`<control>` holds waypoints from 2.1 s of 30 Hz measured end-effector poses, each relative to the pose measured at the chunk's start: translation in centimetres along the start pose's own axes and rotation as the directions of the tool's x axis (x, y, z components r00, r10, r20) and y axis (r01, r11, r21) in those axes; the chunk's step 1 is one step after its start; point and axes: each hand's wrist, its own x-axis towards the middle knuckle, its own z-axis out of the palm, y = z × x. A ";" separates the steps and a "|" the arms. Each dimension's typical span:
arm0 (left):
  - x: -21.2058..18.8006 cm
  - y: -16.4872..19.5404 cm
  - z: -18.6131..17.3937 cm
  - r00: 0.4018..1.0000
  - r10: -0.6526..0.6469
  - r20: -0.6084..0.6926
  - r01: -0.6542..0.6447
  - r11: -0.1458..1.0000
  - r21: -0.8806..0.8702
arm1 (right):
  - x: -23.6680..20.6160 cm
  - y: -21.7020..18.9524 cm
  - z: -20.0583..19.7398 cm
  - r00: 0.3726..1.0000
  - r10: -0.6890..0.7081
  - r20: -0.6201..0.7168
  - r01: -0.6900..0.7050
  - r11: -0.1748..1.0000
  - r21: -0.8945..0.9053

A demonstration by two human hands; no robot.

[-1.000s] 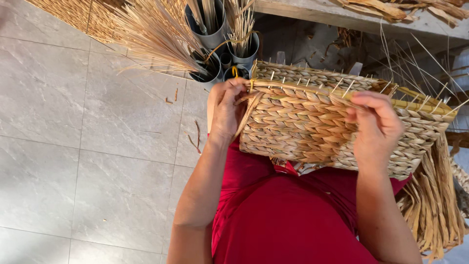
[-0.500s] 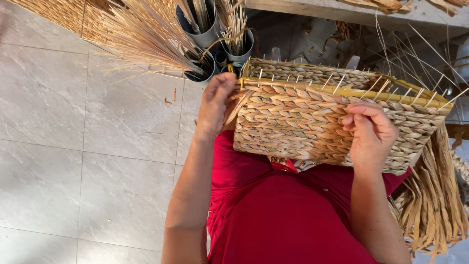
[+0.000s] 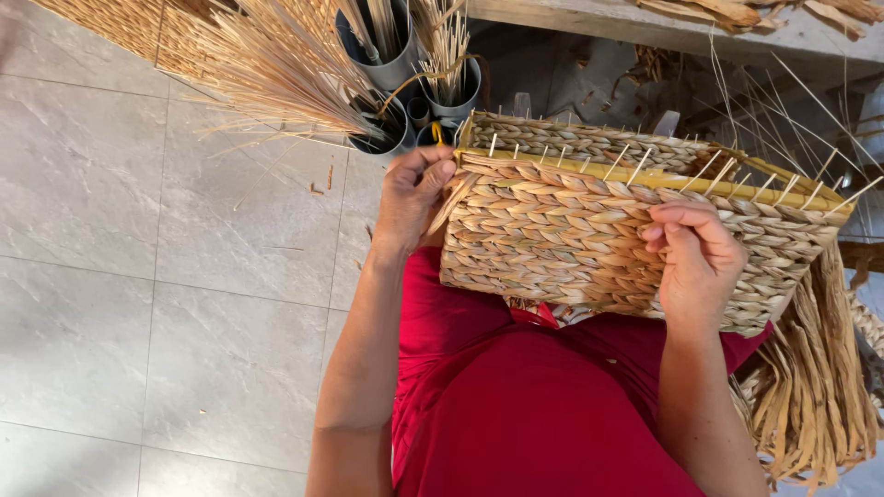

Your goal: The person sits on the floor with a woven water hyacinth basket on their lap and weaves a flexible strand along the rim, wrapping and tucking it around the edge and the protruding stakes. They later use scissors to trim the strand and continue binding the rim.

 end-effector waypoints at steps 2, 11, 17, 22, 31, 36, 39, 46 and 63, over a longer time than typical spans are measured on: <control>0.3 -0.1 -0.5 0.999 0.015 -0.034 -0.009 0.985 0.173 | 0.0 -0.1 0.4 1.000 -0.007 0.003 0.007 1.000 -0.007; 0.8 0.0 -1.6 0.984 -0.106 -0.143 -0.060 0.562 -0.825 | 0.2 -2.6 3.9 0.992 0.048 0.118 -0.016 0.967 -0.256; -1.4 1.1 -2.4 0.921 0.390 0.018 -0.290 0.652 0.700 | 2.1 -3.5 8.9 0.912 0.098 0.398 0.000 0.971 -0.239; -0.6 0.9 -3.7 0.948 -0.051 -0.315 -0.073 0.926 -0.371 | 3.6 -4.0 12.9 0.871 0.033 0.490 0.142 0.939 -0.315; -5.7 6.9 -5.6 0.884 0.380 -0.272 -0.466 0.755 -0.461 | 8.2 -4.0 17.7 0.790 -0.083 0.607 0.506 0.648 -0.569; -9.1 11.4 -4.5 0.286 0.850 -0.442 -0.624 0.515 0.587 | 10.1 -4.5 19.2 0.779 0.454 0.433 -0.025 0.713 -0.701; -10.4 10.3 -1.9 0.239 0.944 -0.227 -0.609 0.328 0.722 | 10.5 -4.8 19.3 0.753 0.509 0.417 -0.100 0.715 -0.692; -6.5 5.5 3.2 0.871 0.371 0.324 -0.428 0.248 0.869 | 10.9 -5.0 18.7 0.699 0.540 0.469 -0.117 0.733 -0.670; 4.9 6.5 -1.2 0.893 -0.105 0.437 -0.348 0.453 0.821 | 9.9 -2.4 18.7 0.800 0.335 0.497 0.095 0.748 -0.657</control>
